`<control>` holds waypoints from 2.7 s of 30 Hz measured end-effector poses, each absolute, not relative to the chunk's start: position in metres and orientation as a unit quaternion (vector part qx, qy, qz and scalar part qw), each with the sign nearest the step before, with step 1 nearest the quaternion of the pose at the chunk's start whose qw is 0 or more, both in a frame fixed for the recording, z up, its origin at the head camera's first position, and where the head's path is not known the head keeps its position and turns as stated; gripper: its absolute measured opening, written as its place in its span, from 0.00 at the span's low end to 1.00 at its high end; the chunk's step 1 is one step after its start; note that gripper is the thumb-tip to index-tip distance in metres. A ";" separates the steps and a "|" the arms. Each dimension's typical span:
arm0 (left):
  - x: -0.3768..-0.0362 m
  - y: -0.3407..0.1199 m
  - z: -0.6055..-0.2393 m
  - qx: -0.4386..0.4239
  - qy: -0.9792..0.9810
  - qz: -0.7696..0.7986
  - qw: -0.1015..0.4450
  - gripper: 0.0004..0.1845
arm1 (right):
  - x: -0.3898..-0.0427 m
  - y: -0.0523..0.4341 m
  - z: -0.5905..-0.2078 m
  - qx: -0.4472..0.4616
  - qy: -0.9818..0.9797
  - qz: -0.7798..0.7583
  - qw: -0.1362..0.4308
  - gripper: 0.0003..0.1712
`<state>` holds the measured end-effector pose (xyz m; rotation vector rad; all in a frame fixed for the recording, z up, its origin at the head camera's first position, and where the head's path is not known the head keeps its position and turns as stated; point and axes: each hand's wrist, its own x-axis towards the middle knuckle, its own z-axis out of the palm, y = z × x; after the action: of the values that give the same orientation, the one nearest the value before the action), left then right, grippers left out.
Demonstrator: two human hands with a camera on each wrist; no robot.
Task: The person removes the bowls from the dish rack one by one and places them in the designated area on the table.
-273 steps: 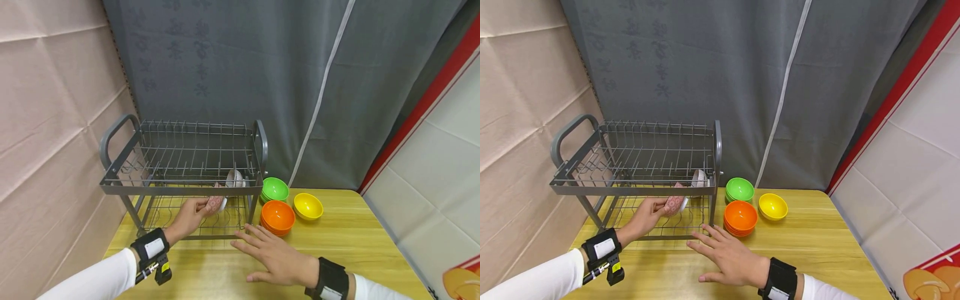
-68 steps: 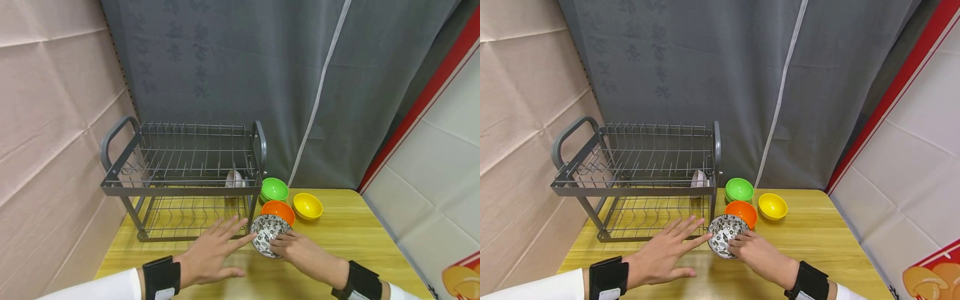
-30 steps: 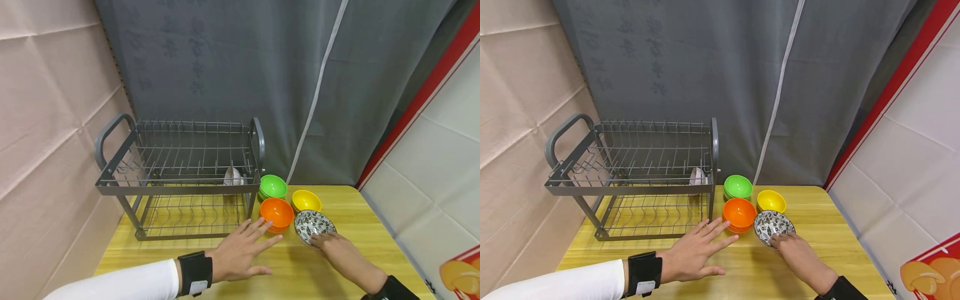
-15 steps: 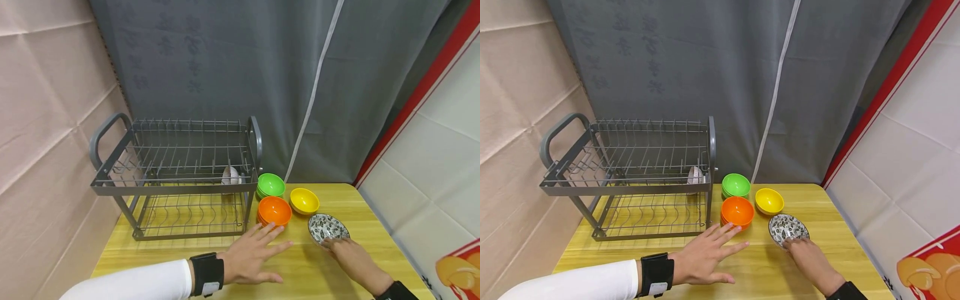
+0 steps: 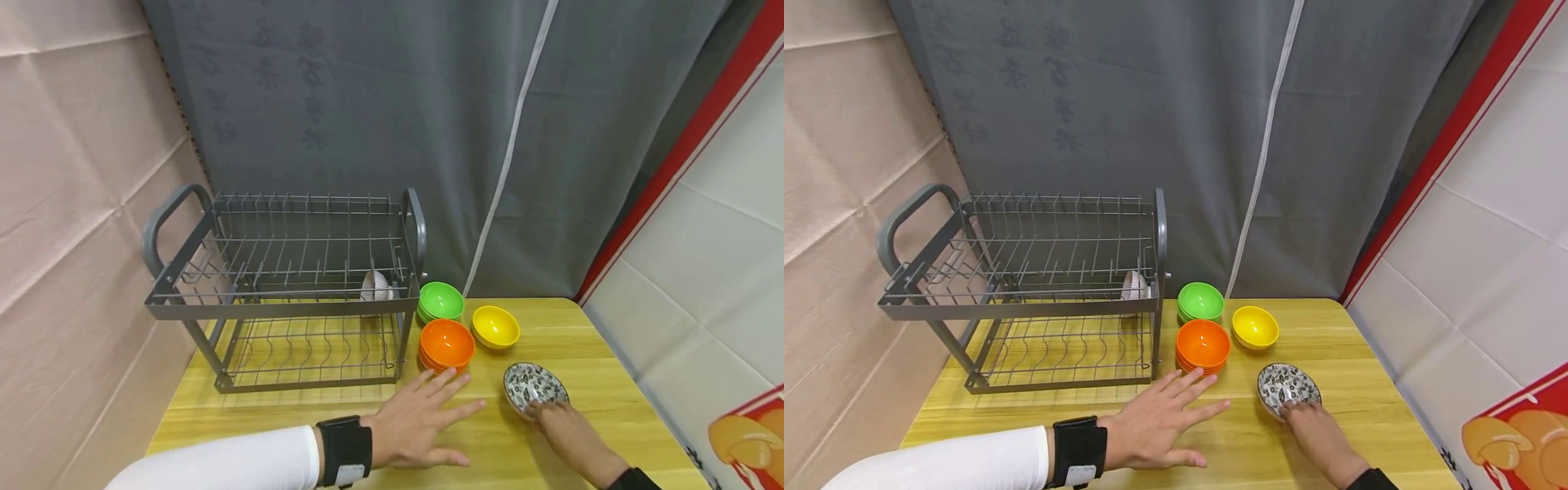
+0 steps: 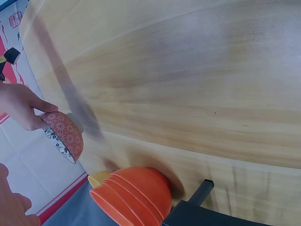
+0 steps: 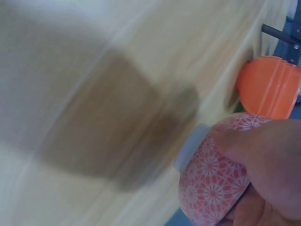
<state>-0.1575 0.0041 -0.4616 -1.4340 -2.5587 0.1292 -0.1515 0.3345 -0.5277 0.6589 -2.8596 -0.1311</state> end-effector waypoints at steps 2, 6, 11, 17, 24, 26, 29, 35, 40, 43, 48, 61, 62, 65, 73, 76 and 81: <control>-0.157 0.003 -0.462 -0.486 -0.867 0.045 0.101 0.41 | -0.152 0.335 -0.531 0.216 -0.971 -0.042 0.090 0.12; -0.157 0.001 -0.464 -0.487 -0.866 0.043 0.099 0.41 | -0.153 0.335 -0.536 0.204 -0.976 -0.042 0.061 0.11; -0.156 -0.002 -0.466 -0.486 -0.868 0.036 0.100 0.41 | -0.154 0.337 -0.544 0.215 -0.972 -0.051 0.076 0.11; -0.155 -0.005 -0.467 -0.479 -0.872 0.038 0.096 0.41 | -0.151 0.338 -0.553 0.216 -0.971 -0.046 0.089 0.14; -0.155 -0.009 -0.467 -0.477 -0.873 0.038 0.092 0.41 | -0.151 0.332 -0.555 0.191 -0.978 -0.027 0.078 0.15; -0.155 -0.009 -0.467 -0.478 -0.873 0.036 0.090 0.41 | -0.151 0.330 -0.554 0.183 -0.981 -0.026 0.065 0.16; -0.156 -0.009 -0.467 -0.478 -0.873 0.039 0.086 0.40 | -0.152 0.329 -0.552 0.174 -0.983 -0.016 0.048 0.17; -0.155 -0.009 -0.467 -0.478 -0.873 0.044 0.089 0.41 | -0.153 0.330 -0.550 0.169 -0.985 0.023 0.014 0.23; -0.155 -0.009 -0.467 -0.477 -0.873 0.048 0.093 0.41 | -0.154 0.332 -0.547 0.165 -0.986 0.035 0.001 0.30; -0.156 -0.009 -0.465 -0.475 -0.873 0.050 0.096 0.41 | -0.154 0.335 -0.544 0.163 -0.986 0.035 0.019 0.34; -0.157 -0.010 -0.464 -0.473 -0.876 0.043 0.091 0.41 | -0.156 0.337 -0.531 0.163 -0.985 0.034 0.047 0.39; -0.159 -0.016 -0.455 -0.462 -0.884 0.019 0.070 0.40 | -0.156 0.325 -0.503 0.183 -0.977 0.089 0.066 0.42; -0.159 -0.017 -0.454 -0.460 -0.885 0.020 0.071 0.40 | -0.156 0.323 -0.500 0.184 -0.976 0.092 0.068 0.42; -0.161 -0.020 -0.451 -0.454 -0.888 0.019 0.074 0.40 | -0.154 0.318 -0.492 0.187 -0.975 0.098 0.071 0.42; -0.160 -0.029 -0.451 -0.451 -0.889 0.000 0.077 0.40 | -0.153 0.303 -0.475 0.223 -0.967 0.067 0.107 0.44; -0.160 -0.034 -0.449 -0.442 -0.893 0.006 0.082 0.40 | -0.154 0.297 -0.470 0.236 -0.963 0.060 0.115 0.45; -0.162 -0.040 -0.446 -0.431 -0.899 0.010 0.077 0.41 | -0.154 0.286 -0.462 0.262 -0.955 0.050 0.126 0.46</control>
<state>-0.1621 -0.0400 -0.4464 -1.2907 -2.6944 0.0291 -0.1542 0.2863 -0.4620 0.7641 -2.7829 0.1463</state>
